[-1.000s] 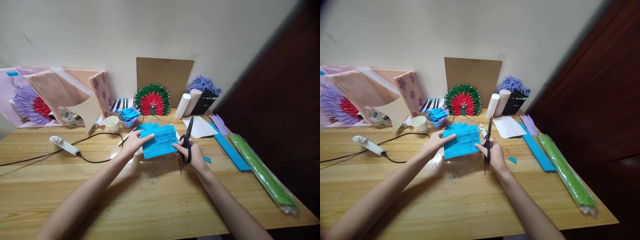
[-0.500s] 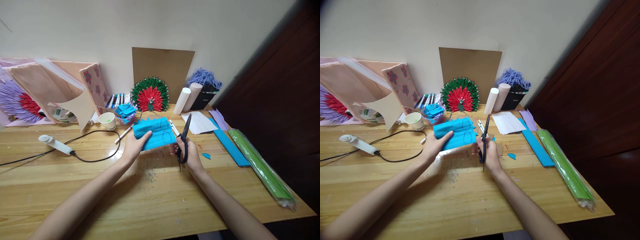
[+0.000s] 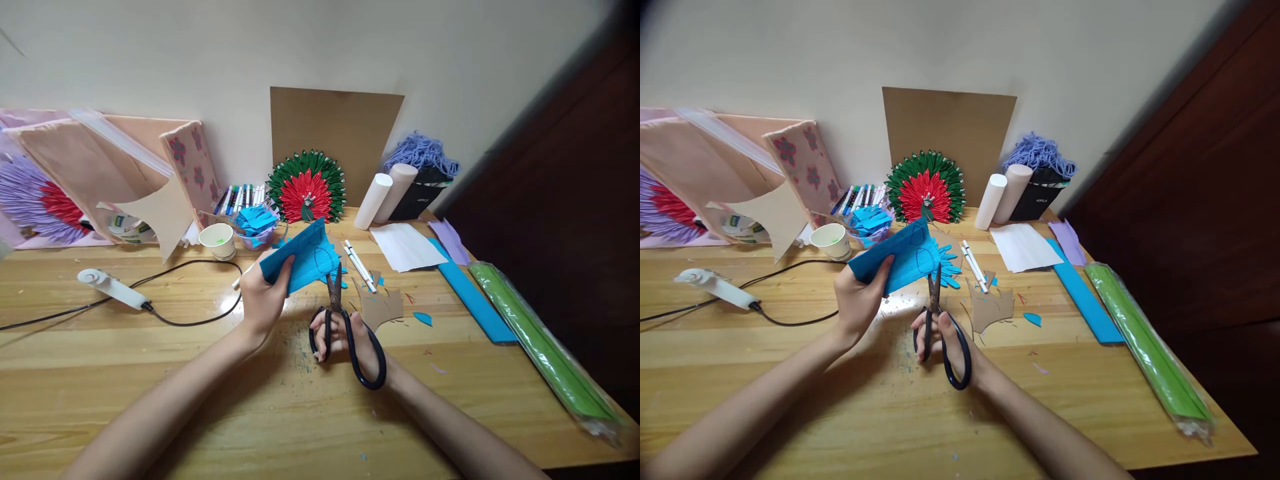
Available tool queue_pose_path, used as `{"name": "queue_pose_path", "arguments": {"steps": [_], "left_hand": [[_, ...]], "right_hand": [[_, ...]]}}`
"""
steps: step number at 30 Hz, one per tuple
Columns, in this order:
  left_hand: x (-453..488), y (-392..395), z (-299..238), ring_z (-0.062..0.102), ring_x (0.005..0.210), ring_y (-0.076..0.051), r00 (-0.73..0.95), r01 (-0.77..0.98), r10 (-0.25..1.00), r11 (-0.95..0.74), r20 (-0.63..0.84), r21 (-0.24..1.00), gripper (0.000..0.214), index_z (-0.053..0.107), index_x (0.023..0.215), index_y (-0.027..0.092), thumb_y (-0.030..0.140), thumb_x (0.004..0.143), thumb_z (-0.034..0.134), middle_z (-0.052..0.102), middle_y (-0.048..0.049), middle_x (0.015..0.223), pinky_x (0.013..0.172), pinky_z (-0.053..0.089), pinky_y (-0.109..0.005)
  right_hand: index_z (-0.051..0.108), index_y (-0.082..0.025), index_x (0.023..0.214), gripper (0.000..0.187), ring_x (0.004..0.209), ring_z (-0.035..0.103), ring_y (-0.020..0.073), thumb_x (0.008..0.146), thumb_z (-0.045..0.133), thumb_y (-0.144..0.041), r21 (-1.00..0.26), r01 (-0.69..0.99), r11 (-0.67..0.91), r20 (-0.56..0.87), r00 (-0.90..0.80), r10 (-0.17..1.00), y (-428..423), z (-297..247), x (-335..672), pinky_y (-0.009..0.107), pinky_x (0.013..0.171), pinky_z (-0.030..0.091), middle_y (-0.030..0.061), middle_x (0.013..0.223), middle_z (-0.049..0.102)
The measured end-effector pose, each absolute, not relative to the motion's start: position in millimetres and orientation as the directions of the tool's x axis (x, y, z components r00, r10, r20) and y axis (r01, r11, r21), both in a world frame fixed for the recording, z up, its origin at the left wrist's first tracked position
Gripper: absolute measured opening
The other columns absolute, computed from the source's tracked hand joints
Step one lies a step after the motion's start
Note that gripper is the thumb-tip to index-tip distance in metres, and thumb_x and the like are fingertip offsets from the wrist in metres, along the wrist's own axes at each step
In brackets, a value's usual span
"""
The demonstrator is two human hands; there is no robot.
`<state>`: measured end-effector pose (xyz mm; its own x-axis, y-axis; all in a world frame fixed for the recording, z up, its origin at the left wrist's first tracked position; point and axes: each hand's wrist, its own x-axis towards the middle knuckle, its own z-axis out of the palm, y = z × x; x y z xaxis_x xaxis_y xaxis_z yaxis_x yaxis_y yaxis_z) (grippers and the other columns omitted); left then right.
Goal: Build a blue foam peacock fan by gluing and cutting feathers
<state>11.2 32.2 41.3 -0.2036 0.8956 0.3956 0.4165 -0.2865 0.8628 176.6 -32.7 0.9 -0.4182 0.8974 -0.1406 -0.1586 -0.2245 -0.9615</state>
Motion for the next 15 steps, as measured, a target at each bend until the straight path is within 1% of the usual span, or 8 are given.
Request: {"name": "queue_pose_path", "arguments": {"steps": [5,10,15], "left_hand": [[18.1,26.5,37.9,0.062,0.067,-0.016,-0.130,0.414,0.919,-0.290,0.371,0.863,0.024,0.064,0.094,0.021,0.040,0.081,0.055,0.066,-0.0008,0.075,0.055,0.049,-0.024],[21.5,26.8,34.3,0.062,0.074,-0.017,-0.155,0.405,0.914,-0.288,0.376,0.868,0.024,0.064,0.095,0.022,0.039,0.081,0.055,0.066,-0.0013,0.084,0.062,0.049,-0.024],[23.5,25.2,33.7,0.060,0.071,-0.015,-0.192,0.423,0.900,-0.284,0.392,0.860,0.025,0.064,0.092,0.020,0.040,0.081,0.055,0.065,-0.0007,0.080,0.064,0.048,-0.024]], "right_hand": [[0.052,-0.016,0.089,0.075,0.058,0.057,0.0165,0.071,0.022,-0.082,-0.964,-0.158,-0.211,-0.142,-0.363,0.921,-29.3,2.6,176.4,0.031,0.061,0.047,0.0025,0.064,0.054],[0.047,-0.018,0.081,0.072,0.049,0.054,0.0143,0.066,0.023,-0.085,-0.955,-0.187,-0.228,-0.161,-0.319,0.934,-30.2,3.1,171.0,0.029,0.055,0.047,-0.0010,0.056,0.051],[0.042,-0.020,0.074,0.070,0.042,0.050,0.0118,0.061,0.028,-0.087,-0.937,-0.262,-0.230,-0.159,-0.268,0.950,-32.1,-7.1,163.3,0.027,0.049,0.045,-0.0049,0.048,0.046]]}}
